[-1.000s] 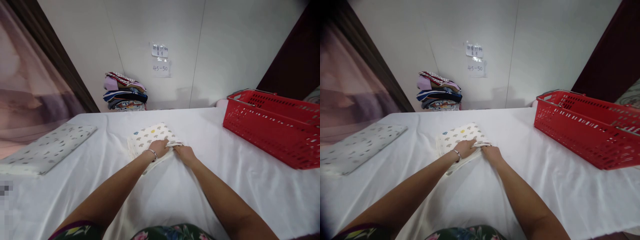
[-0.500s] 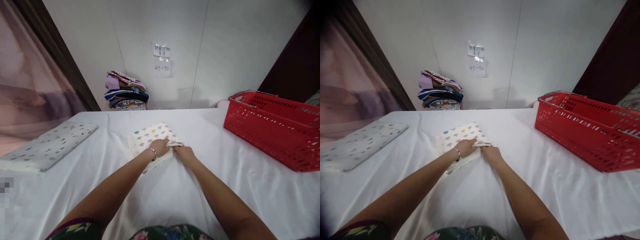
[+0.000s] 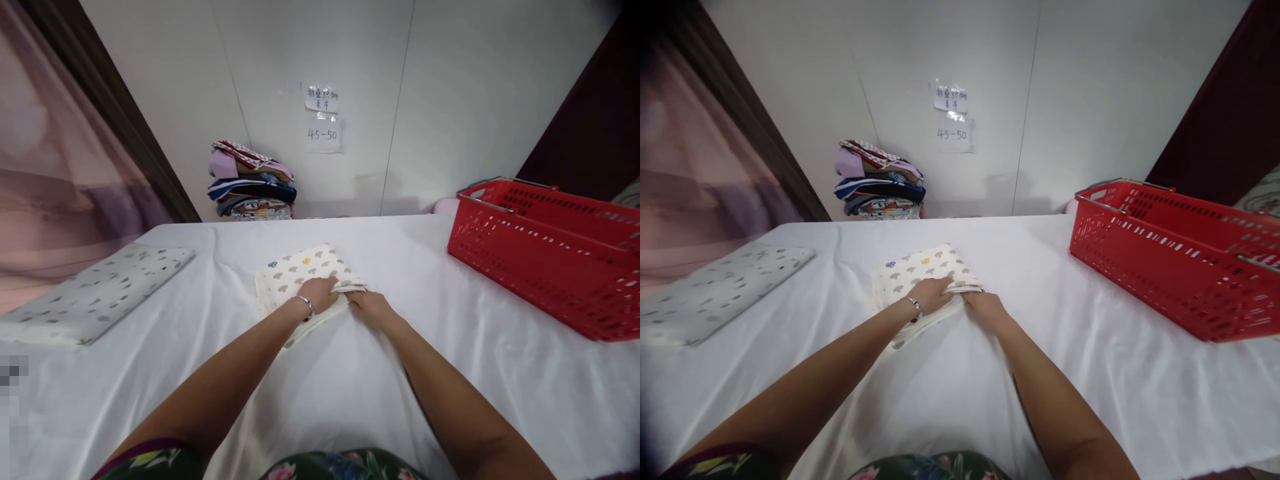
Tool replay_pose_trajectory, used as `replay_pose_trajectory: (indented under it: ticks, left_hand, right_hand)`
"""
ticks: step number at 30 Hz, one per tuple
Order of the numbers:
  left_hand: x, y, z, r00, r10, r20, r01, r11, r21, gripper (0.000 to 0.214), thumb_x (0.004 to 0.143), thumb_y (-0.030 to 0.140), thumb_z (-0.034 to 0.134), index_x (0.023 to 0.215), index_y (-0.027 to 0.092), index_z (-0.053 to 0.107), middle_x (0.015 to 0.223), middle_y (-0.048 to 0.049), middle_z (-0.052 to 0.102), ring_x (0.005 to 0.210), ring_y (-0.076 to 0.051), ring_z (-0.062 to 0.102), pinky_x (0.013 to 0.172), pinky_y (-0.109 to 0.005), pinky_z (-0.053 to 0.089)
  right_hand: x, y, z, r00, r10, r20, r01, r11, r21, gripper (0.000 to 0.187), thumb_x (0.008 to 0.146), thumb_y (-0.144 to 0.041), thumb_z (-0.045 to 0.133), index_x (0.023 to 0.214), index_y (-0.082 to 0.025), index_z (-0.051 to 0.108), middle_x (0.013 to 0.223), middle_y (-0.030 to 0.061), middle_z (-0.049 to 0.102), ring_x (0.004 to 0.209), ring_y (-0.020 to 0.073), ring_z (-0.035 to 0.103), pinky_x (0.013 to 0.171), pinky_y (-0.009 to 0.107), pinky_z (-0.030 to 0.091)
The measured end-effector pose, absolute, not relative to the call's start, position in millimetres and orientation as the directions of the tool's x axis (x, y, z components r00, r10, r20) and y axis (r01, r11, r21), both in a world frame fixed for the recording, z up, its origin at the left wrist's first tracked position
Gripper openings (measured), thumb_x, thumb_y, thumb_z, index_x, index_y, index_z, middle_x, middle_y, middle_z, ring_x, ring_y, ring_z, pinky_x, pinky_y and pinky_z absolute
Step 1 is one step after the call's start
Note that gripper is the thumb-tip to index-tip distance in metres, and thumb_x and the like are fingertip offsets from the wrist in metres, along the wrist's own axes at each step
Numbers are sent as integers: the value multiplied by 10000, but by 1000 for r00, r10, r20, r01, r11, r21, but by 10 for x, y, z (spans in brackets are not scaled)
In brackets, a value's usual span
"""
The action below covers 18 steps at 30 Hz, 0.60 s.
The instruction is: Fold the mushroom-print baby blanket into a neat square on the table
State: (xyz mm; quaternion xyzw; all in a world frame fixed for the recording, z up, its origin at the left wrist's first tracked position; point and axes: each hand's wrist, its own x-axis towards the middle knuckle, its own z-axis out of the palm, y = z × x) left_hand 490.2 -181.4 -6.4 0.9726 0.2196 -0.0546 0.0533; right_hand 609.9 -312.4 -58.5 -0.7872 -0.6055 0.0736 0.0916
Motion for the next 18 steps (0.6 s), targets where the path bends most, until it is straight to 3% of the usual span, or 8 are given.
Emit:
replay_pose_trajectory:
  ticks: [10,18]
  left_hand:
    - [4897,-1820,-48,910,394,-133,406,-910,81,267,811,335,373,1004,231,527,945,-56,659,876,-223,606,714,-305,442]
    - [4906,-1816,-76,908,397,-133,409,-909,82,284,819,338,370,1029,225,522,977,-65,652,900,-226,602,744,-318,444]
  right_hand:
    - [6141,-3133,-585,231,973,14,920,-214,-330,392,875,-267,336,1233,-309,491,1130,-15,605,984,178,559,817,271,406]
    - [6049,-3083,-566,289,957,-14,942,-287,-175,354,891,-306,359,1220,-281,487,1099,38,621,937,199,588,758,285,419]
